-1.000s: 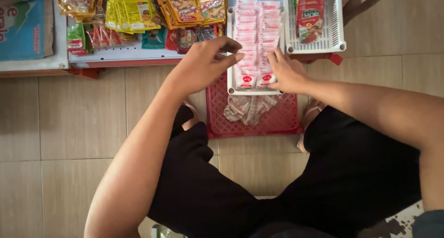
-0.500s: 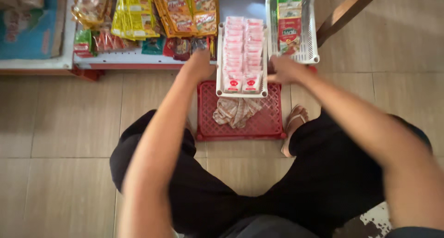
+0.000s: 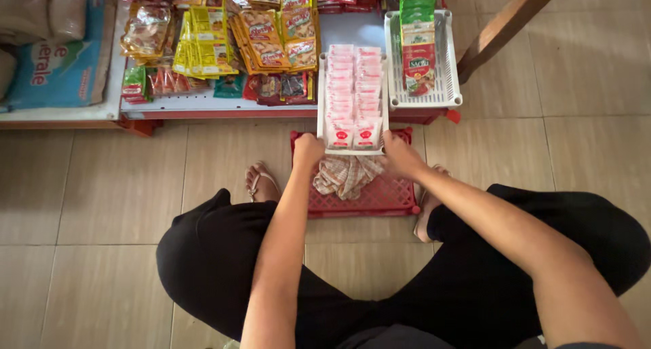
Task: The person sits on a low stool and organizes small snack packets from a white basket onto a red crate. They handle pink-wrapped items and yellow instant noodle packets, placing them into neat stacks on the crate.
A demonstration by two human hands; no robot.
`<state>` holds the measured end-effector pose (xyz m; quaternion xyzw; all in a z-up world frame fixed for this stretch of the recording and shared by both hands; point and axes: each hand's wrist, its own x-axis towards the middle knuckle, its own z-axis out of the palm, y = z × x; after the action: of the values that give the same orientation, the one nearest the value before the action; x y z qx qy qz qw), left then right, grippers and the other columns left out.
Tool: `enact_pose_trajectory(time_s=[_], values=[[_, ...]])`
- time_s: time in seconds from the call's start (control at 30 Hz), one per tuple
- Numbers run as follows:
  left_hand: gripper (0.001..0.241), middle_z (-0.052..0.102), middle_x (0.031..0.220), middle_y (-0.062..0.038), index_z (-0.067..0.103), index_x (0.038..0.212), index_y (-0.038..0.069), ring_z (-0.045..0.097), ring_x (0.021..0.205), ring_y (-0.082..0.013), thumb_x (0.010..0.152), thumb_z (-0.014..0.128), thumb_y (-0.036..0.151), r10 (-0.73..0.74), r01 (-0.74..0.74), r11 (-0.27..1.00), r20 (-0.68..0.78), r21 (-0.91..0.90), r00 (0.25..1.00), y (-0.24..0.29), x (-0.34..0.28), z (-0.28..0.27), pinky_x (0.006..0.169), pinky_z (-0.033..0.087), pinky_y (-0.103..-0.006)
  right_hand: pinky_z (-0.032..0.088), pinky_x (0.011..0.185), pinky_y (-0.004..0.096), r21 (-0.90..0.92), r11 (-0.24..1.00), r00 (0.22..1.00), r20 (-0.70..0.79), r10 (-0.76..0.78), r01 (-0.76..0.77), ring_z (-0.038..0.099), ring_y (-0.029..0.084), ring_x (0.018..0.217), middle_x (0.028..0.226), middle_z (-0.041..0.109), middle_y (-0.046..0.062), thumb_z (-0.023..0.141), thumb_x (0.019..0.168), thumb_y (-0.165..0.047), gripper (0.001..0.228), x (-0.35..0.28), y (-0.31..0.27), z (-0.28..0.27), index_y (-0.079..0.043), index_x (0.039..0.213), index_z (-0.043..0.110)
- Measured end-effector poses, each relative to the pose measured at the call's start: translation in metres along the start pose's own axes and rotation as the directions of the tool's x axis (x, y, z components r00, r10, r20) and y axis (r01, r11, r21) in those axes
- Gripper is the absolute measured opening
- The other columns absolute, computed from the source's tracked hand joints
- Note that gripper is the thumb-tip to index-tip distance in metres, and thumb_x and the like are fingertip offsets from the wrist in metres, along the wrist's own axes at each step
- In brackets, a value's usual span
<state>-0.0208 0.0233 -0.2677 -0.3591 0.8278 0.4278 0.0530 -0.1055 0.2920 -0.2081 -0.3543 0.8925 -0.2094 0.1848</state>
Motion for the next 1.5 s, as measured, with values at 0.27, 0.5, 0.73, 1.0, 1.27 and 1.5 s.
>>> enact_pose_trajectory(time_s=[0.27,0.5,0.73,1.0,1.27,1.5], values=[[0.036,0.070,0.095,-0.036,0.072,0.096,-0.008,0.069,0.095,-0.0487,0.092,0.061,0.026,0.077,-0.098,0.993,-0.254,-0.072,0.964,-0.009,0.015,0.020,0.085,0.055,-0.0520,0.053,0.083,0.056,-0.056,0.995,0.996,0.046,0.081,-0.078,0.062,0.053,0.105,0.119,0.058,0.035,0.070,0.090,-0.021,0.054,0.017,-0.011,-0.011,0.002,0.129,0.039],[0.028,0.076,0.101,-0.023,0.073,0.102,-0.001,0.073,0.100,-0.0387,0.087,0.062,0.020,-0.024,-0.126,0.908,-0.351,-0.399,0.936,0.010,0.020,0.030,0.091,0.055,-0.0433,0.054,0.077,0.058,-0.118,0.987,0.992,-0.074,0.100,-0.108,0.065,0.052,0.095,0.121,0.058,0.034,0.064,0.096,-0.022,0.047,0.044,-0.003,-0.018,-0.002,0.131,0.040],[0.036,0.076,0.109,-0.019,0.073,0.116,0.000,0.073,0.103,-0.0295,0.084,0.056,0.007,-0.150,-0.109,0.781,-0.354,-0.615,0.923,0.025,0.035,0.050,0.095,0.053,-0.0380,0.057,0.061,0.057,-0.354,0.926,0.991,-0.049,0.124,-0.133,0.071,0.047,0.081,0.117,0.059,0.033,0.061,0.087,-0.004,0.047,0.077,0.012,-0.023,-0.002,0.129,0.039],[0.037,0.077,0.109,-0.016,0.070,0.116,-0.002,0.073,0.102,-0.0233,0.084,0.052,-0.002,-0.075,-0.254,0.686,-0.414,-0.682,0.907,0.039,0.044,0.065,0.095,0.053,-0.0348,0.058,0.063,0.055,-0.416,0.887,0.980,-0.101,0.173,-0.200,0.072,0.047,0.082,0.107,0.064,0.032,0.050,0.104,-0.012,0.026,0.112,0.041,0.004,-0.008,0.129,0.043],[0.043,0.074,0.107,-0.024,0.064,0.130,0.006,0.072,0.103,-0.0349,0.087,0.054,0.006,-0.021,-0.193,0.815,-0.361,-0.546,0.932,0.045,0.030,0.056,0.093,0.053,-0.0405,0.057,0.074,0.054,-0.341,0.910,0.972,-0.111,0.209,-0.235,0.072,0.043,0.088,0.098,0.072,0.024,0.073,0.093,-0.035,0.060,0.098,0.031,-0.032,-0.009,0.138,0.042],[0.054,0.069,0.123,-0.025,0.053,0.145,0.012,0.066,0.118,-0.0368,0.090,0.057,0.012,0.071,-0.223,0.844,-0.311,-0.487,0.948,0.033,0.024,0.052,0.098,0.050,-0.0427,0.057,0.077,0.056,-0.281,0.868,0.909,-0.204,0.363,-0.409,0.069,0.046,0.097,0.125,0.058,0.028,0.076,0.087,-0.030,0.078,0.088,0.044,-0.046,-0.002,0.147,0.035]])
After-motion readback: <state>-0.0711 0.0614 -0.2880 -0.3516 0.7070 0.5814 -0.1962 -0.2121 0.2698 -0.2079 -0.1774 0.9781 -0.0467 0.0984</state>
